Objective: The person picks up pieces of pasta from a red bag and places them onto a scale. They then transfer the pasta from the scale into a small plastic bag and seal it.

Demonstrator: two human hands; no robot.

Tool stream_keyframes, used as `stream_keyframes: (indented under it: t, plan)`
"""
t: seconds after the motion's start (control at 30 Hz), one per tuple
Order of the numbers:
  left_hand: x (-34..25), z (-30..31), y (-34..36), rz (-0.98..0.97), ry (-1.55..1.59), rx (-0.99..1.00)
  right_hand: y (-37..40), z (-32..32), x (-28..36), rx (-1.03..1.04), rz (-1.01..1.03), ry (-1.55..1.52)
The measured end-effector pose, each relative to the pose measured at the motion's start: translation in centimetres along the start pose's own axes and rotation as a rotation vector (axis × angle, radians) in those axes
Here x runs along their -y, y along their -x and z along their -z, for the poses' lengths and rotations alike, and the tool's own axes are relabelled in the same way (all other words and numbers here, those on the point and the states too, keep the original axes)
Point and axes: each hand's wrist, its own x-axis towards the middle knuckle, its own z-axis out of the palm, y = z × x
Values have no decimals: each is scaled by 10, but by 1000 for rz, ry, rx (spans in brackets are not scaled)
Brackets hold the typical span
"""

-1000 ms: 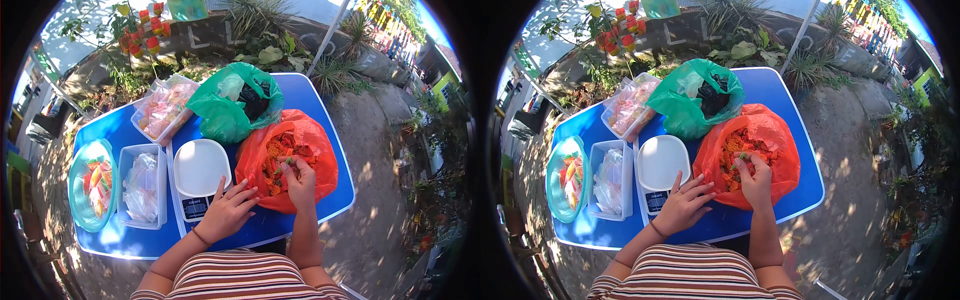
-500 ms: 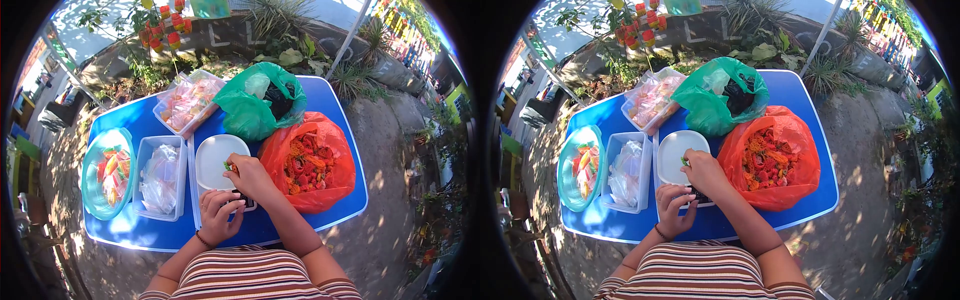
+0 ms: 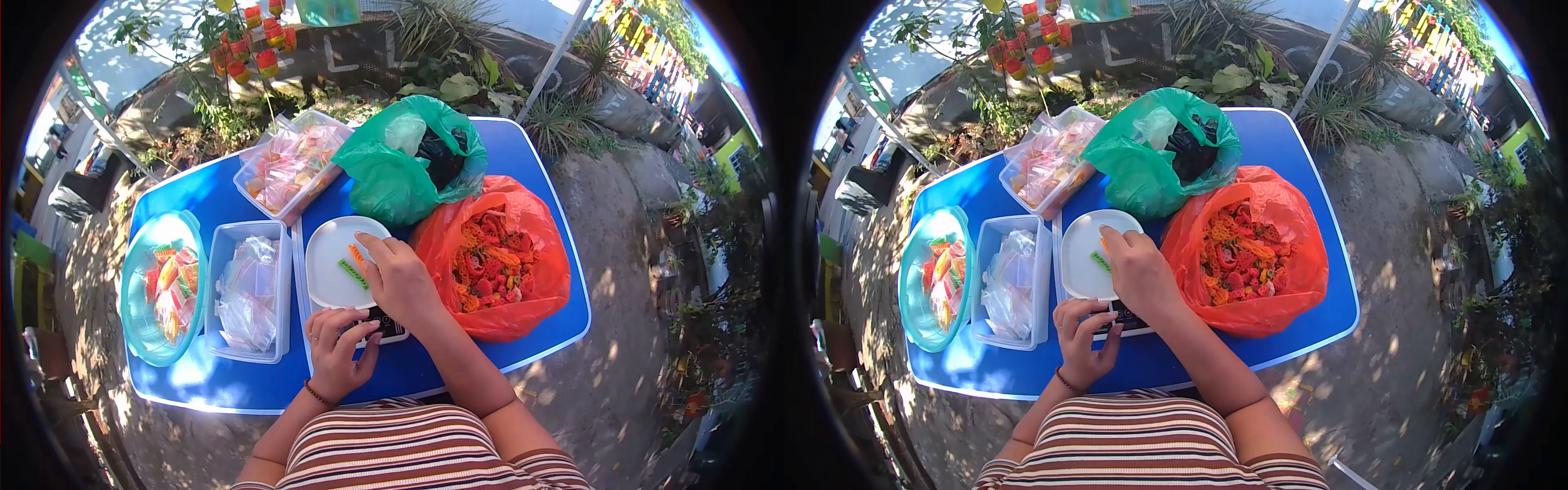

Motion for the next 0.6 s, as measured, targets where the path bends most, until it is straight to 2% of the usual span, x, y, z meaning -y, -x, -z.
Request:
stream_keyframes:
  t: [0.13, 0.2, 0.3, 0.4, 0.5, 0.6]
  plan:
    - [1, 1, 0, 12, 17, 29, 13, 55, -1, -272, -44, 46]
    - [1, 0, 1, 20, 23, 42, 24, 82, -17, -318, -277, 133]
    - [1, -4, 1, 24, 41, 66, 42, 100, -59, -133, -451, 227]
    - [-2, -11, -1, 13, 64, 89, 47, 92, -66, 45, -457, 418]
    - [-7, -16, -5, 0, 87, 93, 48, 77, -68, -29, -319, 614]
    - [-7, -16, -4, 0, 96, 107, 48, 82, -63, -109, -405, 572]
